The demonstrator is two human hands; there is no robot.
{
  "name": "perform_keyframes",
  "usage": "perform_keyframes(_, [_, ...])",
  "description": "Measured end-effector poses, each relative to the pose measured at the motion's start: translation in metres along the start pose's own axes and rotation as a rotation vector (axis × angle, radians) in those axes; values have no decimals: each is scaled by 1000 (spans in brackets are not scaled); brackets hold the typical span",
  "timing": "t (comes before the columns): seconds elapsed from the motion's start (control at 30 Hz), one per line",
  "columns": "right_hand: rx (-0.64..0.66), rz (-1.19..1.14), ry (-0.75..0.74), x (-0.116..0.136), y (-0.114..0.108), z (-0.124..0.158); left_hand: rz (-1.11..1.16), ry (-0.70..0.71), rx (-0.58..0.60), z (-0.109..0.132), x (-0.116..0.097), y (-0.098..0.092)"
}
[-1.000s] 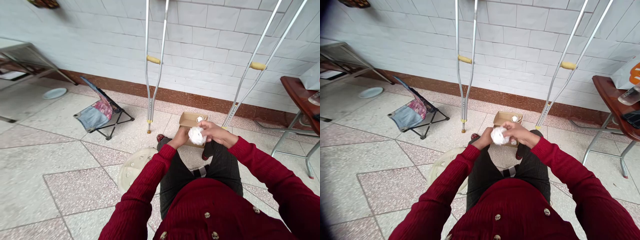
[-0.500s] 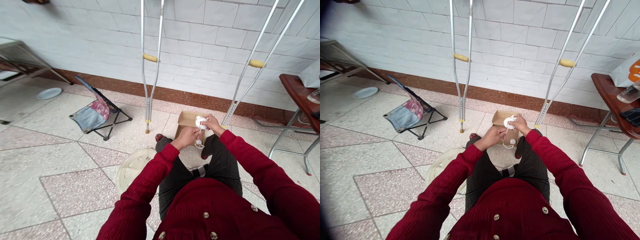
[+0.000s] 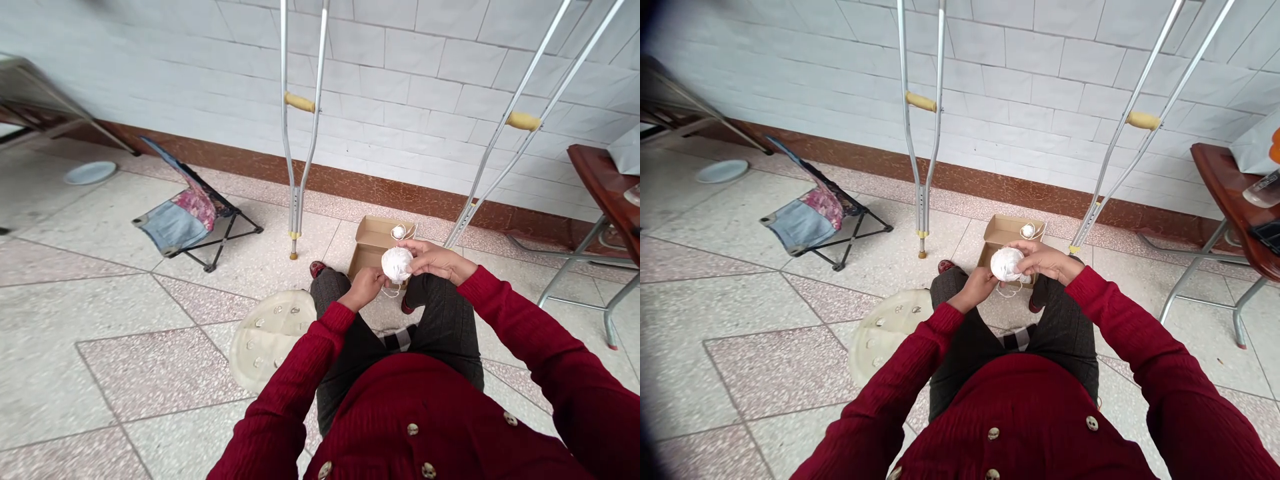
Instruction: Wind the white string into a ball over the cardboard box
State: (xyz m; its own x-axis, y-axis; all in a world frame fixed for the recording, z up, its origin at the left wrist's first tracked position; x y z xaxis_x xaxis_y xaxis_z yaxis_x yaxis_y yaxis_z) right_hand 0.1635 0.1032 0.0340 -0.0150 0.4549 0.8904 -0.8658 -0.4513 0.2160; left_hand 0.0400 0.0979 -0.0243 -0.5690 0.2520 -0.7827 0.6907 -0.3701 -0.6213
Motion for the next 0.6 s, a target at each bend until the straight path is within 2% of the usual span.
perform_keyframes(0.17, [-37,-54,-59,-6,1,-2,-28,-24,-31,2,-2,0])
perform_keyframes(0.37, [38,-253,-92,-14,11,-1,78,11,-85,13,-7,0])
perform_keyframes(0.43, [-9,-308,-114,-14,4,-5,118,13,-77,20,-9,3])
perform_keyframes(0.6, [-255,-485,-105,-20,-24,-13,204,10,-77,39,-16,6])
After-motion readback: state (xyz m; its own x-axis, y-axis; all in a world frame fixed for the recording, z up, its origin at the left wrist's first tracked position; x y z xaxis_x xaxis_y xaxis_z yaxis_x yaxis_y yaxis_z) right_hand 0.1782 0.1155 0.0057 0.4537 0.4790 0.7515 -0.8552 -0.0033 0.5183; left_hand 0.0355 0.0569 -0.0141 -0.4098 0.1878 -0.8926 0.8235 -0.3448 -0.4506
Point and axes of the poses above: each hand's wrist, its own z-axis away from the middle knuckle, its own y-axis out of the palm, x = y × z, the point moved 9 cm from there along -z, towards the middle knuckle, and after that the axes turned 1 degree about -y, right-handed, at the moved point
